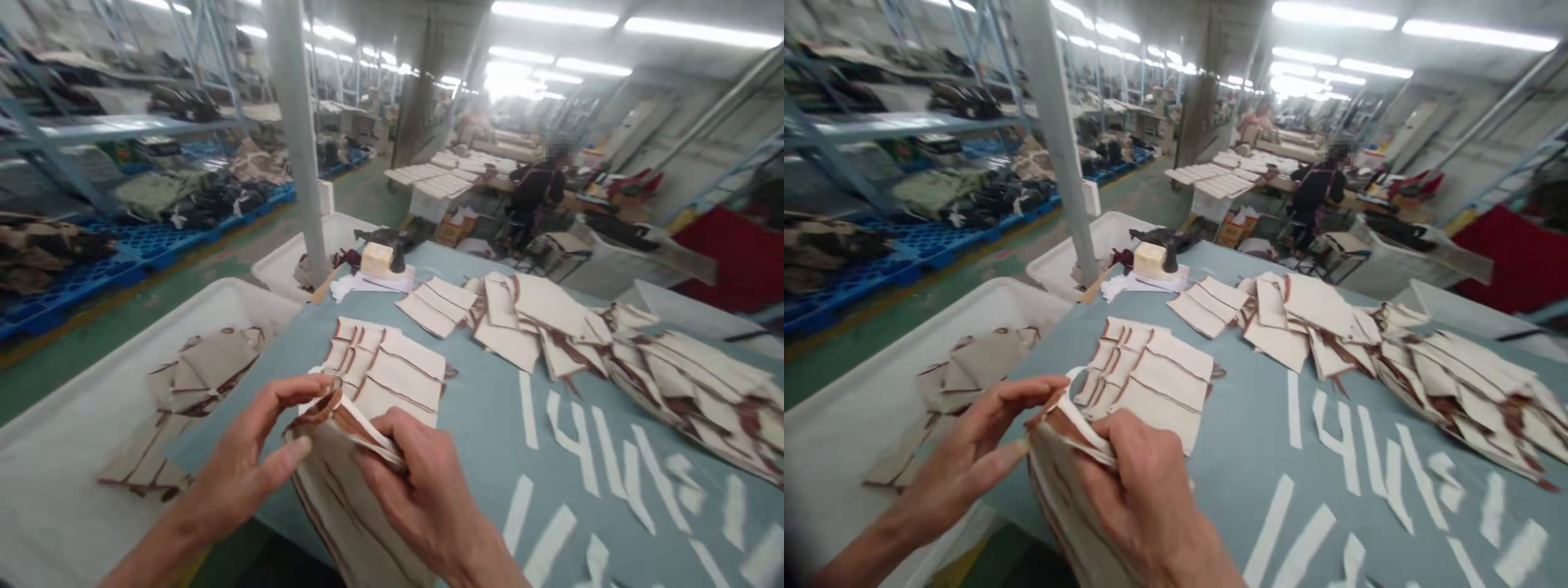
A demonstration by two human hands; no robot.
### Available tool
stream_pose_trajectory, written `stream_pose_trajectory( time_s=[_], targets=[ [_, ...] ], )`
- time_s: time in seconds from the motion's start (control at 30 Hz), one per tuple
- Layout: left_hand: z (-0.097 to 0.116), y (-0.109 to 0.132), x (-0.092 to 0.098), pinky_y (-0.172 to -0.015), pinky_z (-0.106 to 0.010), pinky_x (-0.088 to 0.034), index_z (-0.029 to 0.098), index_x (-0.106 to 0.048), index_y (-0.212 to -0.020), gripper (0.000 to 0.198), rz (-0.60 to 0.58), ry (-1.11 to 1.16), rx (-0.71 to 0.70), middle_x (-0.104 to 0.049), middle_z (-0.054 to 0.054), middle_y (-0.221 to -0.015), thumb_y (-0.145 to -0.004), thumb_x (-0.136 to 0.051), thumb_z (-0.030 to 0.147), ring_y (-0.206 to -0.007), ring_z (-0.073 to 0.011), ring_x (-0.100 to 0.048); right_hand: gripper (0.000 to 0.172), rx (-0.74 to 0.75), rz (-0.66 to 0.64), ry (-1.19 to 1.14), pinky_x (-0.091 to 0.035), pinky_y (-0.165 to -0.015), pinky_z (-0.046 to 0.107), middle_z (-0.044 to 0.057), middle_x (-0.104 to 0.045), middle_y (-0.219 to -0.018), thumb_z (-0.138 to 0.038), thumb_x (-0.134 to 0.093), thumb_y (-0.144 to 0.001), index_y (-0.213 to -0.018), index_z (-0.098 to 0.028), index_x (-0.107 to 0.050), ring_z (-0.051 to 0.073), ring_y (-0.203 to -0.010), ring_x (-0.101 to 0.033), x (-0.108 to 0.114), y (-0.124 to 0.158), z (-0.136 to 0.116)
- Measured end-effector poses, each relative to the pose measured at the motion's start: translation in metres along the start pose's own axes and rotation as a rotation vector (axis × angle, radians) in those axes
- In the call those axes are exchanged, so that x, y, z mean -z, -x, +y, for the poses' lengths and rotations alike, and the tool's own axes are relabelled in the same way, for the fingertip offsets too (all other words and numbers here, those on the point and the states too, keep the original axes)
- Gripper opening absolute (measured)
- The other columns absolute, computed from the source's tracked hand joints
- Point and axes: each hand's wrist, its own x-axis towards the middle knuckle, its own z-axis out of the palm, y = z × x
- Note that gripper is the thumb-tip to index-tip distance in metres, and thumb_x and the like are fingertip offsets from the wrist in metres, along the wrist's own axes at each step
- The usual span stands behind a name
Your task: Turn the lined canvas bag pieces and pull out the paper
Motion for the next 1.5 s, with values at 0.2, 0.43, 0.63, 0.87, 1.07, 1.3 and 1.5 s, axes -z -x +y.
stream_pose_trajectory(
  time_s=[0.2,0.43,0.63,0.87,1.07,1.3,1.5],
  targets=[
    [0.037,-0.003,-0.071,-0.086,-0.026,-0.056,0.024,-0.072,-0.095,0.003,-0.119,-0.033,-0.342,-0.075,-0.002,-0.096,-0.095,-0.069,0.023,-0.092,-0.0182,-0.071,0.016,-0.065,0.054,0.218,-0.039,-0.054,0.024,-0.001,-0.068,-0.072,-0.021,-0.052,-0.106,-0.092,-0.022,-0.060,0.012,-0.055,-0.062,0.029,0.066,-0.006],
    [0.034,-0.006,-0.082,-0.084,-0.025,-0.052,0.022,-0.071,-0.085,0.014,-0.293,-0.072,-0.204,-0.075,0.002,-0.089,-0.097,-0.069,0.030,-0.087,-0.0162,-0.071,0.030,-0.138,0.147,0.565,-0.038,-0.058,0.029,0.000,-0.065,-0.068,-0.021,-0.046,-0.113,-0.087,-0.020,-0.062,0.015,-0.058,-0.064,0.016,0.092,-0.019],
    [0.004,-0.010,-0.068,-0.077,-0.031,-0.048,0.022,-0.072,-0.079,0.028,-0.473,-0.097,-0.076,-0.074,-0.002,-0.078,-0.094,-0.062,0.043,-0.078,-0.0207,-0.065,0.041,-0.231,0.124,0.697,-0.034,-0.058,0.031,0.000,-0.064,-0.066,-0.025,-0.040,-0.116,-0.081,-0.021,-0.061,0.015,-0.057,-0.063,-0.019,0.099,-0.028],
    [-0.020,-0.016,-0.071,-0.056,-0.028,-0.045,0.022,-0.057,-0.076,0.045,-0.543,0.010,0.109,-0.057,0.001,-0.064,-0.104,-0.039,0.053,-0.060,-0.0183,-0.051,0.031,-0.512,0.191,0.699,-0.037,-0.060,0.032,0.000,-0.069,-0.069,-0.025,-0.045,-0.112,-0.087,-0.021,-0.064,0.018,-0.061,-0.068,-0.063,0.098,-0.034],
    [-0.014,-0.036,-0.064,-0.067,-0.029,-0.050,0.022,-0.063,-0.073,0.053,-0.630,0.029,0.111,-0.061,0.000,-0.070,-0.103,-0.039,0.059,-0.068,-0.0193,-0.055,0.020,-0.585,0.214,0.681,-0.035,-0.060,0.031,0.001,-0.070,-0.071,-0.021,-0.055,-0.105,-0.087,-0.022,-0.065,0.019,-0.063,-0.069,-0.060,0.105,-0.023],
    [-0.004,-0.031,-0.092,-0.069,-0.027,-0.051,0.023,-0.072,-0.076,0.039,-0.638,-0.110,0.057,-0.072,0.001,-0.072,-0.092,-0.060,0.057,-0.071,-0.0208,-0.065,0.002,-0.746,0.184,0.537,-0.042,-0.064,0.030,0.005,-0.078,-0.083,-0.019,-0.070,-0.094,-0.093,-0.019,-0.072,0.022,-0.075,-0.075,-0.050,0.113,-0.019],
    [-0.033,-0.029,-0.115,-0.088,-0.029,-0.058,0.023,-0.079,-0.101,0.053,-0.674,-0.215,0.090,-0.083,-0.003,-0.099,-0.094,-0.058,0.072,-0.093,-0.0266,-0.075,0.013,-1.091,0.272,0.141,-0.052,-0.071,0.022,-0.004,-0.080,-0.085,-0.036,-0.074,-0.095,-0.096,-0.023,-0.076,0.014,-0.076,-0.073,-0.011,0.153,0.009]
  ],
)
